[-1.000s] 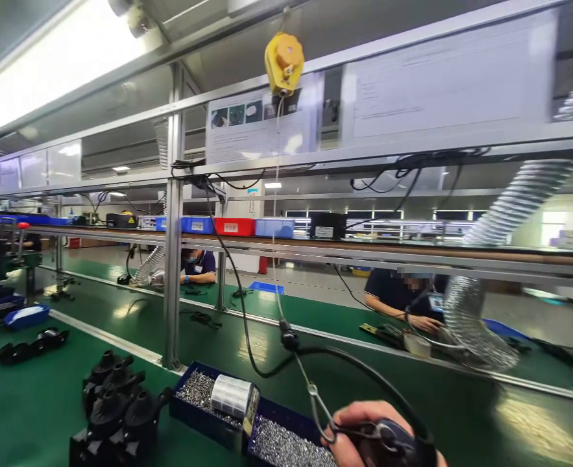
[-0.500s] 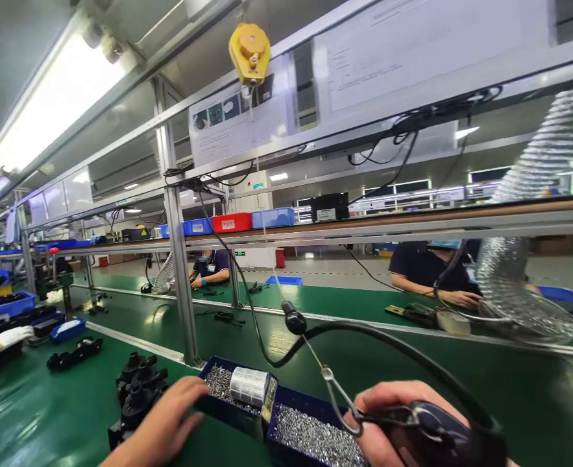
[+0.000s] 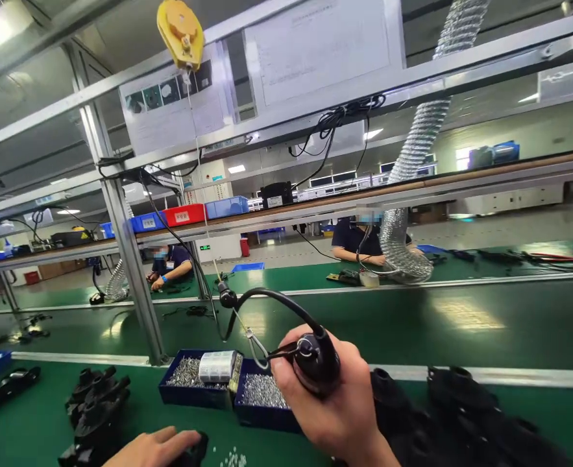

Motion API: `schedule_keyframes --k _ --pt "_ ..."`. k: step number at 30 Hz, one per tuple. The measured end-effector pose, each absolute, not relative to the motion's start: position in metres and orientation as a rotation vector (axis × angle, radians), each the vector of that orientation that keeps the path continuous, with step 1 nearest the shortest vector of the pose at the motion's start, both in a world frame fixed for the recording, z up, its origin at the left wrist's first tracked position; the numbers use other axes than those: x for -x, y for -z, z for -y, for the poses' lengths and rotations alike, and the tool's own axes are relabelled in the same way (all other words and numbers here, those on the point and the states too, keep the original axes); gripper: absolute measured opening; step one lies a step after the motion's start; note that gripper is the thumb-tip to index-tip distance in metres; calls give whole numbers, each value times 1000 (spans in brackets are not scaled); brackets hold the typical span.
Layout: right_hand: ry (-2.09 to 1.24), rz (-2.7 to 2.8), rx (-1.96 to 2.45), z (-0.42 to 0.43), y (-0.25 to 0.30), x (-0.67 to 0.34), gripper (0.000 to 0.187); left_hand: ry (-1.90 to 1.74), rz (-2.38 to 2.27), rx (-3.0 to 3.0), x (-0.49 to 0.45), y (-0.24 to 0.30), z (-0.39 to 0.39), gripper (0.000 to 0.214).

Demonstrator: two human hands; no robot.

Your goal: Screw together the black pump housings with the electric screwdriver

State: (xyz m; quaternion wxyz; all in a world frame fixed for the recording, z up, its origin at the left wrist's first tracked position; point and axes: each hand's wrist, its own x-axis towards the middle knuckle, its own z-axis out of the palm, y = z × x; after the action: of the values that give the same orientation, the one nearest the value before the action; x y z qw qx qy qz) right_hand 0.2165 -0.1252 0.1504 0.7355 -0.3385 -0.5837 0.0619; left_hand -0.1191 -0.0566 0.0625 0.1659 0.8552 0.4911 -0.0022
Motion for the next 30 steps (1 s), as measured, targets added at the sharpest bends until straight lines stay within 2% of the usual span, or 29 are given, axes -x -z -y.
schedule_keyframes --k 3,5,9,10,15,24,30 --pt "-140 1293 759 127 -147 -217 5 142 -1180 -2447 63 -78 75 76" --pt "-127 1295 768 129 -145 -222 4 -22 -1017 -2399 42 -89 76 87" --pt "-93 1308 719 132 -145 -232 11 -276 -1098 -2340 32 -84 55 45" --pt "-110 1304 705 132 -145 -234 10 -267 -1155 -2373 32 -77 47 40" --pt "-257 1223 715 124 -141 -232 10 28 -1251 -2470 29 -28 8 50" --pt "-293 1289 725 117 -135 -223 7 178 -1218 -2510 25 15 -13 56" --pt "-824 1219 689 102 -128 -208 26 204 -1243 -2551 20 15 -8 48"
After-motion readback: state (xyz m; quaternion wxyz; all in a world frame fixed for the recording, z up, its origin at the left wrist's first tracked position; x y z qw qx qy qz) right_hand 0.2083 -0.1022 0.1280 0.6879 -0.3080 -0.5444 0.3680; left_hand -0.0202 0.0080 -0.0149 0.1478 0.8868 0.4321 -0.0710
